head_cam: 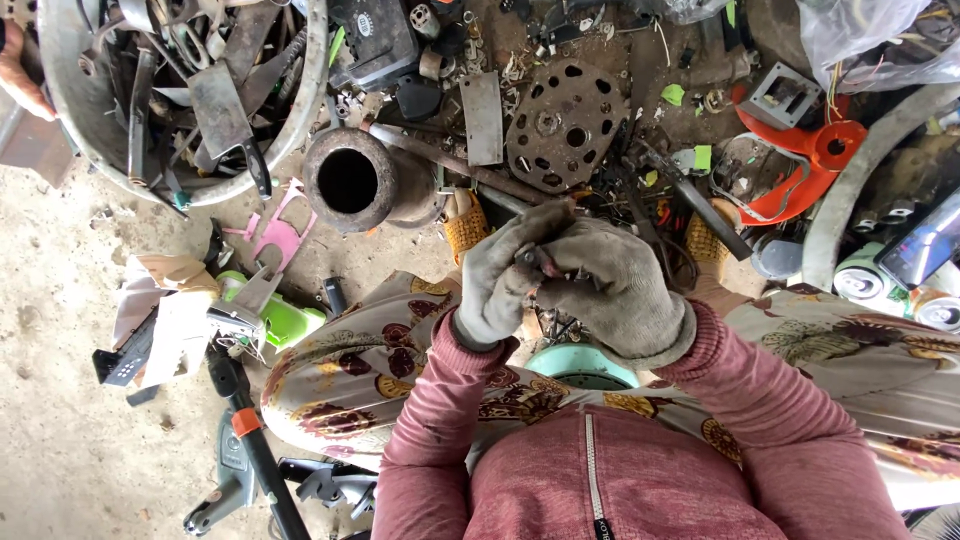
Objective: Dismantling a motor component or electronic part using a screwdriver and pliers.
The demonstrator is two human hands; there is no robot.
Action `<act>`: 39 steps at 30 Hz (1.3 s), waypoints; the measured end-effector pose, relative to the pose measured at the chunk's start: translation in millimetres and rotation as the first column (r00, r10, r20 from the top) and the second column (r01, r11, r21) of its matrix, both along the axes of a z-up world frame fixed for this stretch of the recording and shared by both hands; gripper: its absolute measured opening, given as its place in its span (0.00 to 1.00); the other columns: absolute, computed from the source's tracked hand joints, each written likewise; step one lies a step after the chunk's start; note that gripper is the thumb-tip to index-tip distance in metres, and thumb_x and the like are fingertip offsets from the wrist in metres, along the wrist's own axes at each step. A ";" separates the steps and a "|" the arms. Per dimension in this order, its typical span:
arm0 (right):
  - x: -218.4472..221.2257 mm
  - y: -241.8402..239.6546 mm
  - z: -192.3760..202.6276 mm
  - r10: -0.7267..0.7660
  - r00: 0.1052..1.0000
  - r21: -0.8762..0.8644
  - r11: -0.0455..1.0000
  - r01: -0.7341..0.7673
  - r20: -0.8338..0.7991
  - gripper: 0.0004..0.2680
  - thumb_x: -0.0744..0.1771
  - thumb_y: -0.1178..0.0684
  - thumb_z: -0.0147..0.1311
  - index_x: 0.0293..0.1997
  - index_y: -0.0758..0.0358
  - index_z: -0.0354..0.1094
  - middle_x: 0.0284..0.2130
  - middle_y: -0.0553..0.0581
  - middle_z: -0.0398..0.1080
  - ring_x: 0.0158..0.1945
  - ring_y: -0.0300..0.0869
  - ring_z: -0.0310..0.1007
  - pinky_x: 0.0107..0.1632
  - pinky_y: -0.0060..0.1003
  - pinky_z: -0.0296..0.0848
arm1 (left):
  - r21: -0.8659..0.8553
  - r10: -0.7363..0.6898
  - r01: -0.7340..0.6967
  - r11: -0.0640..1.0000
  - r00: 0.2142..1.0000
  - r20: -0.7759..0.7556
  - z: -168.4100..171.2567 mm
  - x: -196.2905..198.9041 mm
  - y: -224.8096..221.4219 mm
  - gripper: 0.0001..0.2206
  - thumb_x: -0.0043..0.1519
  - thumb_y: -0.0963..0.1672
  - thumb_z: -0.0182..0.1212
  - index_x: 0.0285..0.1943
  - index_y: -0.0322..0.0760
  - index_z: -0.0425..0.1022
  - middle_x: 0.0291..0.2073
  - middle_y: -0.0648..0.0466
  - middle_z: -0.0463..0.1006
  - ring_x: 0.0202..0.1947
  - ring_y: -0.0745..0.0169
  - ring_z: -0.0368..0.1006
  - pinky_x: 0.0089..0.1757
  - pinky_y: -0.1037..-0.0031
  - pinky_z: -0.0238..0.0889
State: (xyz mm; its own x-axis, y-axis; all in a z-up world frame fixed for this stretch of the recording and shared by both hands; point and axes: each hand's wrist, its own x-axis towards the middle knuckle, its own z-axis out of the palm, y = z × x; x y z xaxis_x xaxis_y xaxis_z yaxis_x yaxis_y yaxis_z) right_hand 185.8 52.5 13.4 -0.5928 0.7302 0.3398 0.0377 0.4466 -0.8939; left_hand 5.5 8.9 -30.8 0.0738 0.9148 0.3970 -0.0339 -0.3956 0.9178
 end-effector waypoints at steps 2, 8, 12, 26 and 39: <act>-2.6 -1.3 -5.4 -0.052 0.998 -0.067 0.997 0.050 -0.032 0.12 0.60 0.59 0.69 0.41 0.62 0.69 0.38 0.56 0.74 0.43 0.48 0.78 0.47 0.42 0.77 | 0.131 0.156 -0.146 0.980 0.986 -0.065 -2.1 3.9 7.7 0.24 0.74 0.54 0.49 0.70 0.35 0.69 0.62 0.42 0.73 0.58 0.46 0.75 0.60 0.64 0.73; -4.5 3.8 -2.4 -0.324 0.946 0.310 0.901 0.303 0.018 0.16 0.59 0.52 0.74 0.42 0.64 0.68 0.37 0.57 0.73 0.46 0.54 0.77 0.54 0.49 0.75 | -0.111 0.269 -0.252 0.961 0.943 0.195 -11.3 1.9 -13.4 0.08 0.69 0.39 0.60 0.56 0.34 0.75 0.48 0.46 0.82 0.32 0.65 0.80 0.32 0.76 0.78; -5.8 2.9 -7.2 -0.335 0.942 0.368 0.878 0.306 0.015 0.16 0.59 0.53 0.74 0.42 0.62 0.68 0.38 0.57 0.73 0.48 0.54 0.77 0.58 0.52 0.75 | -0.043 0.348 -0.361 0.932 0.921 -0.177 38.7 9.0 -11.7 0.09 0.64 0.36 0.65 0.51 0.28 0.74 0.47 0.45 0.80 0.41 0.59 0.79 0.41 0.71 0.75; 16.9 18.5 -39.6 -0.068 0.998 -0.250 0.966 0.062 -0.013 0.07 0.66 0.54 0.63 0.46 0.61 0.71 0.35 0.52 0.74 0.32 0.37 0.74 0.37 0.34 0.77 | -0.130 0.125 -0.083 0.988 0.927 0.354 -26.5 -19.5 1.8 0.05 0.67 0.34 0.59 0.44 0.33 0.72 0.39 0.51 0.82 0.33 0.65 0.77 0.37 0.71 0.73; 53.1 52.0 -61.8 -0.050 0.950 -0.766 0.604 -0.217 -0.309 0.11 0.68 0.58 0.58 0.55 0.67 0.71 0.47 0.63 0.72 0.45 0.42 0.76 0.51 0.37 0.77 | 0.051 0.177 -0.178 0.983 0.984 0.022 -37.1 -42.1 24.5 0.11 0.70 0.36 0.58 0.60 0.38 0.69 0.67 0.48 0.70 0.67 0.61 0.69 0.65 0.65 0.67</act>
State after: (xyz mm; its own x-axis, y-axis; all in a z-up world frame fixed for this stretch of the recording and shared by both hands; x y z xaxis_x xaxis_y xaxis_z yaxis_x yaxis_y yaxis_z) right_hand 238.9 104.6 -48.5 -0.6455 0.7410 -0.1852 -0.2623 -0.4427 -0.8575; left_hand -36.7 33.3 -68.0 -0.0953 0.8908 0.4443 0.0257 -0.4440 0.8957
